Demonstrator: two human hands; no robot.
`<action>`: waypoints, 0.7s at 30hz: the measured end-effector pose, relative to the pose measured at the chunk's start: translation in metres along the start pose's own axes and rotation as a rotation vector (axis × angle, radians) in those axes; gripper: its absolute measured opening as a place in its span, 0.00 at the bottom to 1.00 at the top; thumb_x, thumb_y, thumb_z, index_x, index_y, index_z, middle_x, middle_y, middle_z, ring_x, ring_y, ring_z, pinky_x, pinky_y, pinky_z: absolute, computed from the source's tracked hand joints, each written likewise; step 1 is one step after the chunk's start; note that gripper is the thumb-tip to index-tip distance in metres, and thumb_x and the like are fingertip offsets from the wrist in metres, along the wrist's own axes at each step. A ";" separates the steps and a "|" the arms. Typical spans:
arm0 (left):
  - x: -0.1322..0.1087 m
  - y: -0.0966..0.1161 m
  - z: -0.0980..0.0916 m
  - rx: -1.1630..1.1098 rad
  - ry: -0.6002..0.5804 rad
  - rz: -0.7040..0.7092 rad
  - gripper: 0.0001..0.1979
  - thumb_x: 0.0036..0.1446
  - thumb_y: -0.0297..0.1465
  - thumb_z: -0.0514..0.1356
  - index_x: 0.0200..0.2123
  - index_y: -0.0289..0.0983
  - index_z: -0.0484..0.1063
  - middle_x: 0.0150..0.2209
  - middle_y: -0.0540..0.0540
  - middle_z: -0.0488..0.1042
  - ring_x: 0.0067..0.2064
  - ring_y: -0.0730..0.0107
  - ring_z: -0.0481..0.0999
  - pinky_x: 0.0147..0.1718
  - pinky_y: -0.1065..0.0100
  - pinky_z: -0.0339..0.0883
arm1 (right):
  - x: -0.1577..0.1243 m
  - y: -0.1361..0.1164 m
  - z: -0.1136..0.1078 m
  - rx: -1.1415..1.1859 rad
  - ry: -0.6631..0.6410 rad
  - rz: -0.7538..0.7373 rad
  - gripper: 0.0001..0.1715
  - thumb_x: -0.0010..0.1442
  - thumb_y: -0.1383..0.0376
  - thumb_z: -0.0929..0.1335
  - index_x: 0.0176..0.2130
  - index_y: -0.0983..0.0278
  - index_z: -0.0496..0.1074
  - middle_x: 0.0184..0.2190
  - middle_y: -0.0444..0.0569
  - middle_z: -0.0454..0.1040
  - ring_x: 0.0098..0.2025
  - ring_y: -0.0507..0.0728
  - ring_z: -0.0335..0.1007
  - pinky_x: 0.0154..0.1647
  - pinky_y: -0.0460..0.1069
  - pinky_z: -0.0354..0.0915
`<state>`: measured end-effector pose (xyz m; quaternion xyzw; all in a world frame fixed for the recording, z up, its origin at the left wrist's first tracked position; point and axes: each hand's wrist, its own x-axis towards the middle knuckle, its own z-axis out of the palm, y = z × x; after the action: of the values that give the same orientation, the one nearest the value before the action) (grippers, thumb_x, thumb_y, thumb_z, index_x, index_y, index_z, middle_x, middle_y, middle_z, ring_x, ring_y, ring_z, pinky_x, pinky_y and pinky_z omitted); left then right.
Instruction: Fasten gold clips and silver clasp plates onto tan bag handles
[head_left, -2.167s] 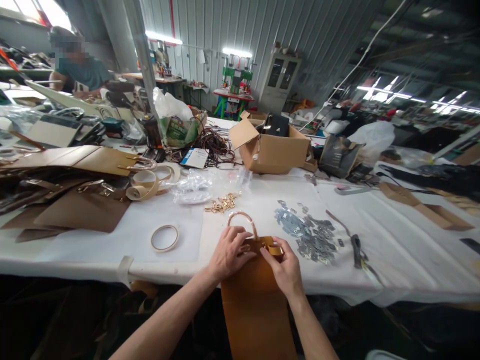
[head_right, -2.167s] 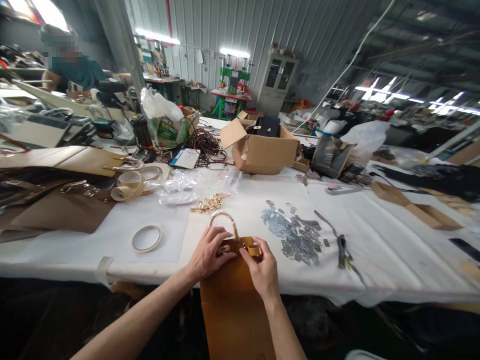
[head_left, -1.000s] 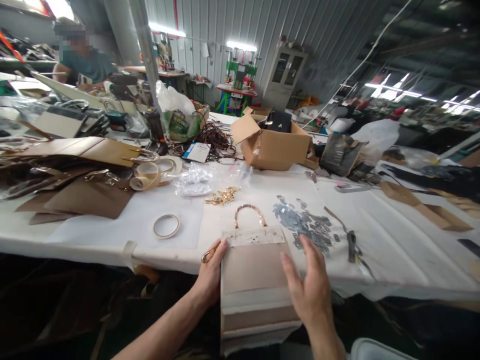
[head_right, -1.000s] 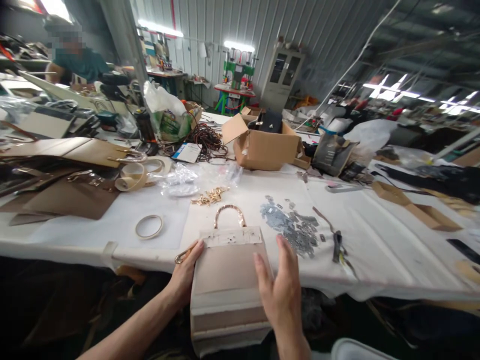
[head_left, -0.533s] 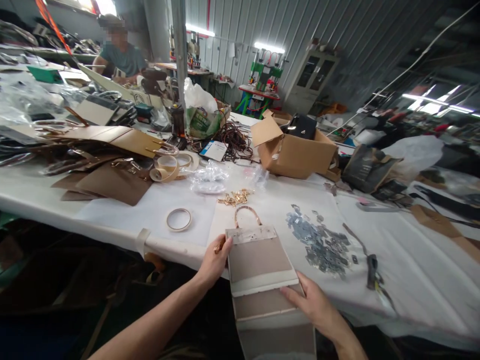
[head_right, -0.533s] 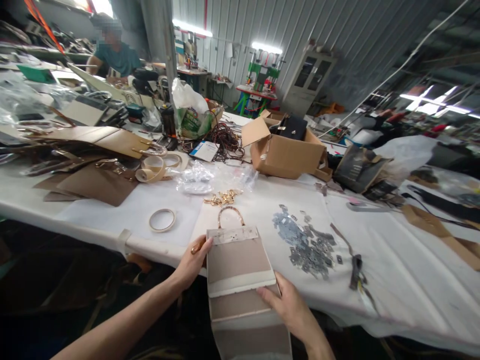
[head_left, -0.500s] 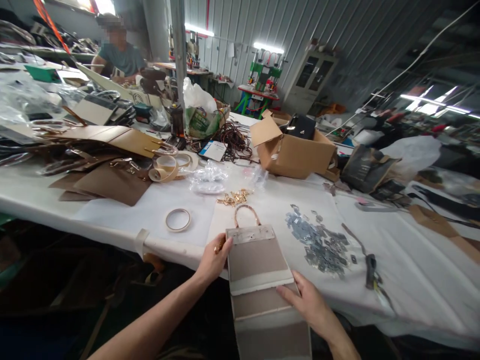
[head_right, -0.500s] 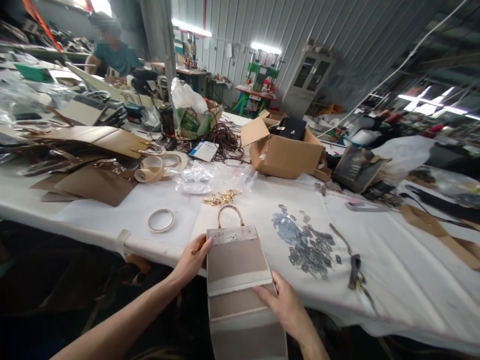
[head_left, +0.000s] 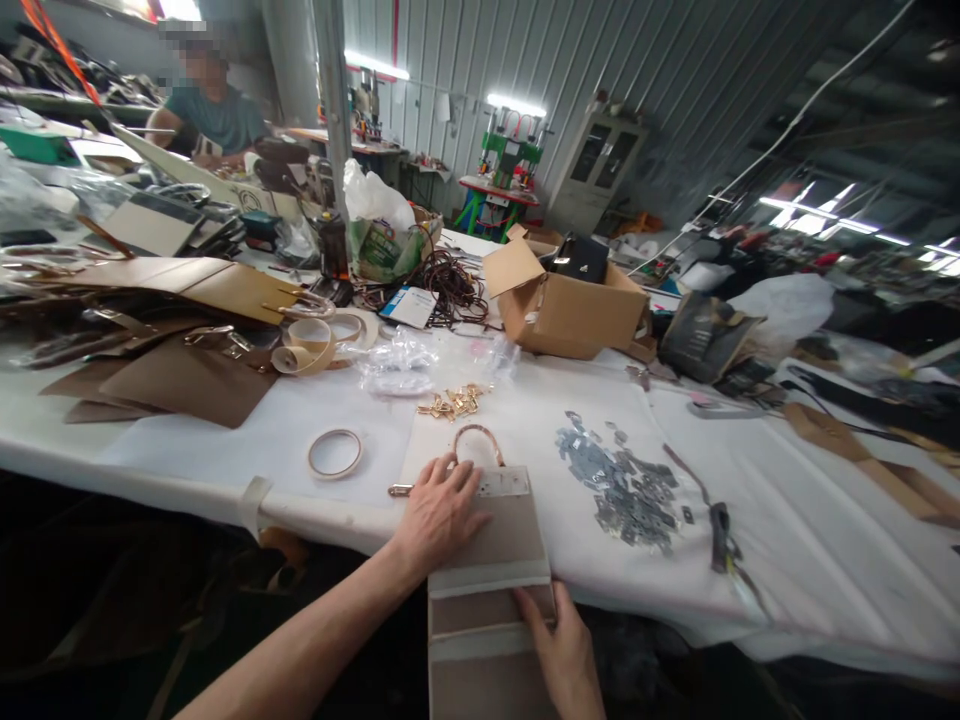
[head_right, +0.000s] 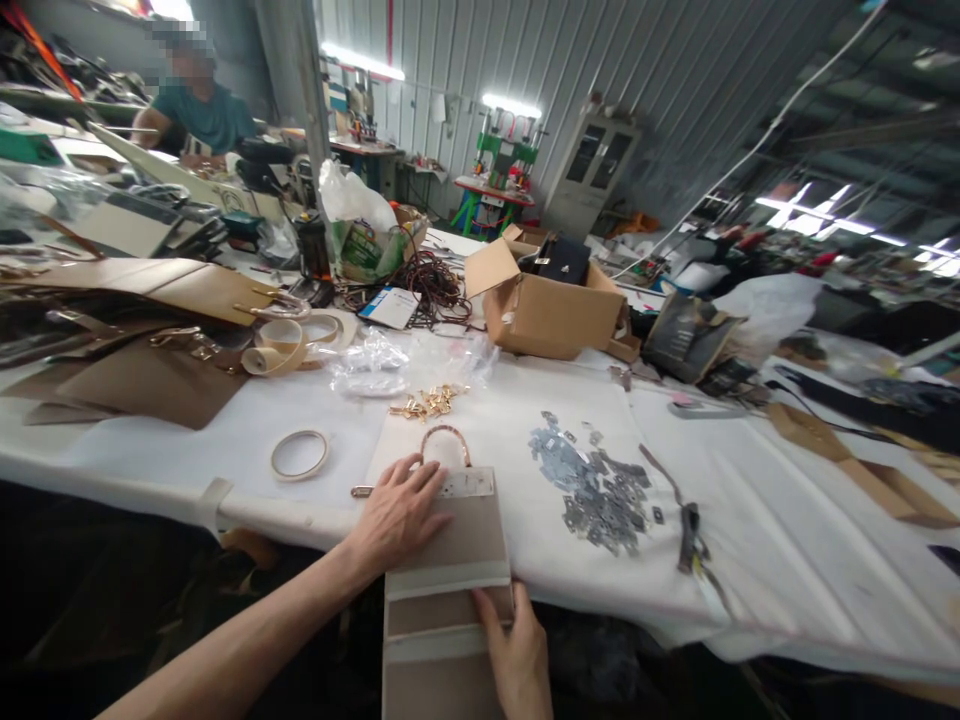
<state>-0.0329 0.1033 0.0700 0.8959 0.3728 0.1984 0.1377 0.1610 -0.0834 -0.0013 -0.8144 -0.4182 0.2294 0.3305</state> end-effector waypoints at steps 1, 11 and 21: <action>0.002 0.001 0.005 0.003 0.003 -0.024 0.29 0.63 0.44 0.65 0.64 0.43 0.66 0.61 0.41 0.71 0.67 0.43 0.60 0.65 0.45 0.58 | -0.001 0.001 0.001 0.003 0.024 -0.013 0.34 0.60 0.36 0.68 0.47 0.59 0.76 0.44 0.57 0.84 0.50 0.71 0.81 0.45 0.57 0.77; 0.018 -0.017 0.025 -0.069 0.020 -0.012 0.25 0.64 0.47 0.63 0.62 0.47 0.71 0.55 0.45 0.75 0.60 0.48 0.66 0.59 0.49 0.64 | 0.022 -0.007 -0.041 -0.040 0.324 -0.271 0.18 0.68 0.49 0.68 0.42 0.60 0.76 0.39 0.51 0.79 0.38 0.59 0.78 0.37 0.50 0.74; 0.019 -0.017 0.029 -0.074 0.045 -0.033 0.26 0.63 0.47 0.64 0.61 0.47 0.72 0.56 0.46 0.76 0.60 0.48 0.66 0.58 0.47 0.65 | 0.163 -0.015 -0.106 -0.076 0.120 -0.279 0.18 0.66 0.56 0.66 0.45 0.64 0.78 0.43 0.53 0.79 0.43 0.58 0.76 0.46 0.52 0.72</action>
<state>-0.0181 0.1263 0.0426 0.8792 0.3829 0.2299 0.1658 0.3112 0.0223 0.0652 -0.7725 -0.5152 0.1164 0.3526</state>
